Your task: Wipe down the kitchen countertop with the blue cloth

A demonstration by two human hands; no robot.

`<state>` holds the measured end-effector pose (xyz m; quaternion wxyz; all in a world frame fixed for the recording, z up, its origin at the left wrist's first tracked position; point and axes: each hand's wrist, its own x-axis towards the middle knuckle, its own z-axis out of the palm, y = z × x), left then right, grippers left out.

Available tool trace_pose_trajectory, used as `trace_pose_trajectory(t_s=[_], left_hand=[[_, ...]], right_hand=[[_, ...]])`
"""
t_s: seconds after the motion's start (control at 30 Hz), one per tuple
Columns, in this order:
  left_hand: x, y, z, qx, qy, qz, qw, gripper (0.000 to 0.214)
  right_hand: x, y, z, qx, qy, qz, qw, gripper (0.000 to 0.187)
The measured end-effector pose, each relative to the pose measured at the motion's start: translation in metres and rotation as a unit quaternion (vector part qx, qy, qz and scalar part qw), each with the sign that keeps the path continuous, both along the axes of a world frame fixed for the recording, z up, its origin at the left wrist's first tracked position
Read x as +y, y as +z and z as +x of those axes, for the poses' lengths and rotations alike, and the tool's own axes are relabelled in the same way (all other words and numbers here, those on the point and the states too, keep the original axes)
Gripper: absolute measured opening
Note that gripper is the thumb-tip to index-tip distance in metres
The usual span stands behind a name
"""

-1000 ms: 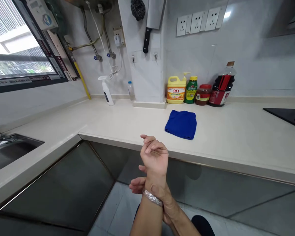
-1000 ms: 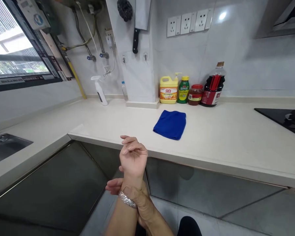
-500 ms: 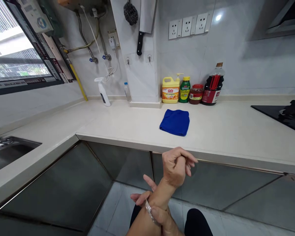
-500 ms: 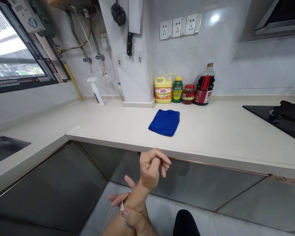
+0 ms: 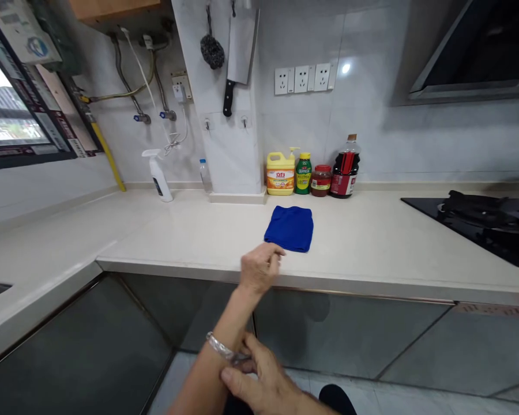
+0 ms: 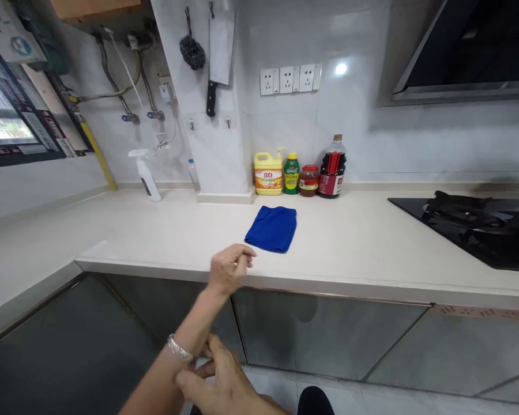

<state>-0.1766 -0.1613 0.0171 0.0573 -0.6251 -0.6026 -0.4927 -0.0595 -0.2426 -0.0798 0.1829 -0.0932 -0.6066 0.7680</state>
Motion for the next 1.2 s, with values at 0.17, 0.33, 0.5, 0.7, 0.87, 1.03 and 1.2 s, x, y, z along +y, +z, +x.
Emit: trace_pose_trajectory(t_s=[0.17,0.33,0.5,0.7,0.87,1.03,1.2], left_hand=[[0.0,0.008,-0.096,0.106,0.195,-0.213,0.951,0.034],[-0.012,0.0,-0.148,0.09,0.263,-0.302,0.912,0.038],[-0.01,-0.006,-0.161,-0.027,0.288,-0.319,0.903,0.043],[-0.008,-0.014,-0.17,-0.052,0.278,-0.298,0.912,0.04],[-0.007,-0.019,-0.177,-0.049,0.261,-0.29,0.92,0.037],[-0.001,-0.014,-0.181,-0.022,0.281,-0.332,0.9,0.038],[-0.001,-0.006,-0.186,-0.01,0.319,-0.35,0.881,0.037]], right_hand=[[0.074,0.055,0.017,-0.016,-0.159,0.189,0.969,0.025],[0.191,0.088,0.007,-0.085,-0.309,0.432,0.843,0.029],[0.275,0.08,-0.027,-0.234,-0.323,0.592,0.7,0.048],[0.32,0.071,-0.074,-0.412,-0.268,0.596,0.635,0.063],[0.333,0.067,-0.09,-0.483,-0.209,0.531,0.665,0.074],[0.312,0.075,-0.073,-0.478,-0.168,0.543,0.67,0.077],[0.292,0.079,-0.017,-0.423,-0.135,0.564,0.696,0.076]])
